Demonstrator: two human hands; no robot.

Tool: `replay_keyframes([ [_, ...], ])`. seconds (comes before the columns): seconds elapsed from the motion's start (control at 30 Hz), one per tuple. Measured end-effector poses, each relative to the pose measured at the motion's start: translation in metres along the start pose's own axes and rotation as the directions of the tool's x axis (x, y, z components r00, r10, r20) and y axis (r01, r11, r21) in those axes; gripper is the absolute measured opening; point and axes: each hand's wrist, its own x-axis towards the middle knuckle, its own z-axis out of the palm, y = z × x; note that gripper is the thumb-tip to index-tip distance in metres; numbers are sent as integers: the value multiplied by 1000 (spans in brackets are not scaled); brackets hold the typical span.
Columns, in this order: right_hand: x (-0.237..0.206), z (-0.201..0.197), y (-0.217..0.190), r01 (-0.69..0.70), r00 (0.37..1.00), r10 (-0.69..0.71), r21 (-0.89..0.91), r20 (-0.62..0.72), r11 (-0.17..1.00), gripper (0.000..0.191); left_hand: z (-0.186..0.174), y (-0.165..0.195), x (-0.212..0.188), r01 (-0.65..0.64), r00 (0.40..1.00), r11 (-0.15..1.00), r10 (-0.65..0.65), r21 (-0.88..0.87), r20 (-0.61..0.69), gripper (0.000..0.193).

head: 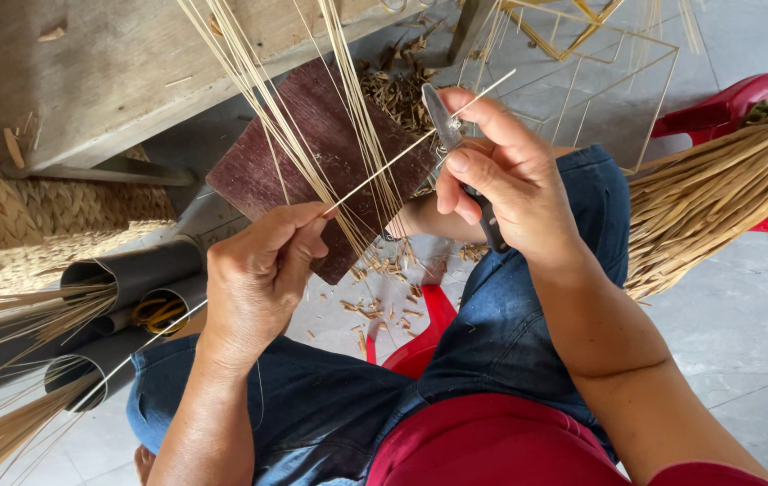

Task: The person sits on a low stool and splits thin bamboo strips with a small knife, pulling strips apart by hand and shaving the edges. Finished strips are set aside with a growing pile of split strips while shavings fall to the floor.

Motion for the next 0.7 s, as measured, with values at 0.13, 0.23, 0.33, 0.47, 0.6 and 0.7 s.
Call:
replay_keyframes([
  [0.13, 3, 2, 5, -18, 999, 17, 39, 28, 999, 42, 5, 1, 6, 39, 998, 996, -36, -79, 46, 17],
  [0.23, 1, 7, 8, -46, 997, 44, 37, 63, 998, 41, 13, 1, 8, 185, 980, 967, -168, -172, 110, 18],
  [0.33, -2, 9, 10, -46, 998, 46, 7, 49, 999, 42, 15, 0, 7, 212, 976, 966, -201, -148, 85, 17],
  [0.47, -2, -4, 5, -57, 995, 58, 11, -76, 998, 33, 13, -4, 6, 69, 998, 978, -68, -199, 13, 15],
  [0.6, 6, -19, -7, 65, 980, -32, 168, -197, 984, 34, 10, -7, 6, 81, 994, 989, -89, -126, -58, 13],
  [0.7, 9, -14, -11, 83, 989, -63, 154, -133, 985, 35, 11, -8, 6, 170, 980, 980, -179, -99, -90, 14],
])
